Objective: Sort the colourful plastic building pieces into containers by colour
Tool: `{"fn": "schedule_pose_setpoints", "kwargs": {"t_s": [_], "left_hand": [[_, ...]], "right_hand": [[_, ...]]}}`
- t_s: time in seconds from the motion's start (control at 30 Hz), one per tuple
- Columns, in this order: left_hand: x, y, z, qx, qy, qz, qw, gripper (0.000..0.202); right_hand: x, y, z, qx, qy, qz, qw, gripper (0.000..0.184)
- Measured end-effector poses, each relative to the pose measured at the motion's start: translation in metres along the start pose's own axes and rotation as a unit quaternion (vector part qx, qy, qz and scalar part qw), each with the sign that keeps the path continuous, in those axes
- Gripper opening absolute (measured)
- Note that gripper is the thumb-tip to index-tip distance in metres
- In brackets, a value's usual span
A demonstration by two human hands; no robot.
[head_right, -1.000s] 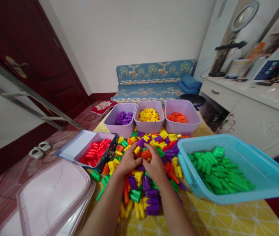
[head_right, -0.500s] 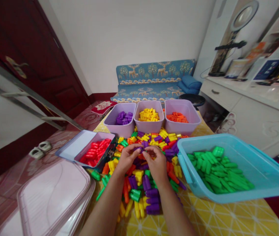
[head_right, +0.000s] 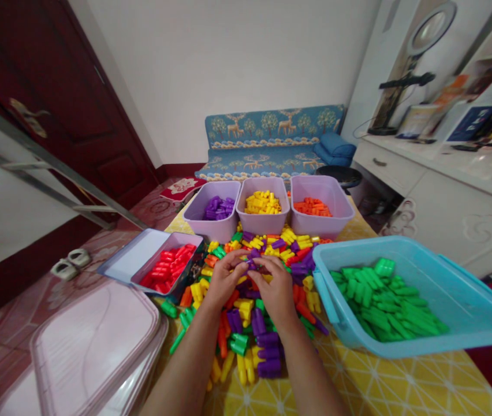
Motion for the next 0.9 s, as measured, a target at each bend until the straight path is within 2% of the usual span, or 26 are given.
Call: {"fn": "schedule_pose_setpoints", "kwargs": {"t_s": [0.13, 0.23, 0.37, 0.47, 0.6, 0.8, 0.9], "left_hand": [[0.001, 0.004, 0.000, -0.008, 0.002, 0.042, 0.999, 0.034], [0.002, 0.004, 0.000, -0.008, 0.009, 0.032, 0.999, 0.039], [0.001, -0.005, 0.001, 0.005, 0.005, -0.003, 1.000, 0.042], [0.004, -0.012, 0.002, 0.020, 0.013, 0.006, 1.000, 0.037], [0.010, -0.007, 0.001, 0.002, 0.034, 0.017, 0.999, 0.037], [-0.003, -0.002, 0.000, 0.002, -0.018, -0.013, 1.000, 0.046], [-0.005, -0.004, 0.000, 0.012, -0.022, -0.020, 0.999, 0.048]], "right_hand": [[0.000, -0.002, -0.002, -0.016, 0.009, 0.005, 1.000, 0.011], [-0.002, 0.006, -0.004, -0.048, 0.025, 0.063, 0.997, 0.014], [0.009, 0.029, -0.009, -0.121, 0.094, 0.163, 0.975, 0.025], [0.024, 0.036, -0.012, -0.145, 0.145, 0.197, 0.959, 0.027], [0.019, 0.032, -0.009, -0.151, 0.097, 0.235, 0.955, 0.024], [-0.001, 0.029, -0.006, -0.155, 0.024, 0.242, 0.958, 0.025], [-0.005, 0.032, -0.006, -0.164, 0.006, 0.236, 0.958, 0.027]]}}
Point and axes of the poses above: each hand's wrist, its own z-axis towards the middle knuckle, its own x-axis out of the back of the hand, y = z × x, the point moved 10 cm from there along z, towards the middle knuckle, and after that the axes turned 7 degrees about -y, right-handed, at the moved point
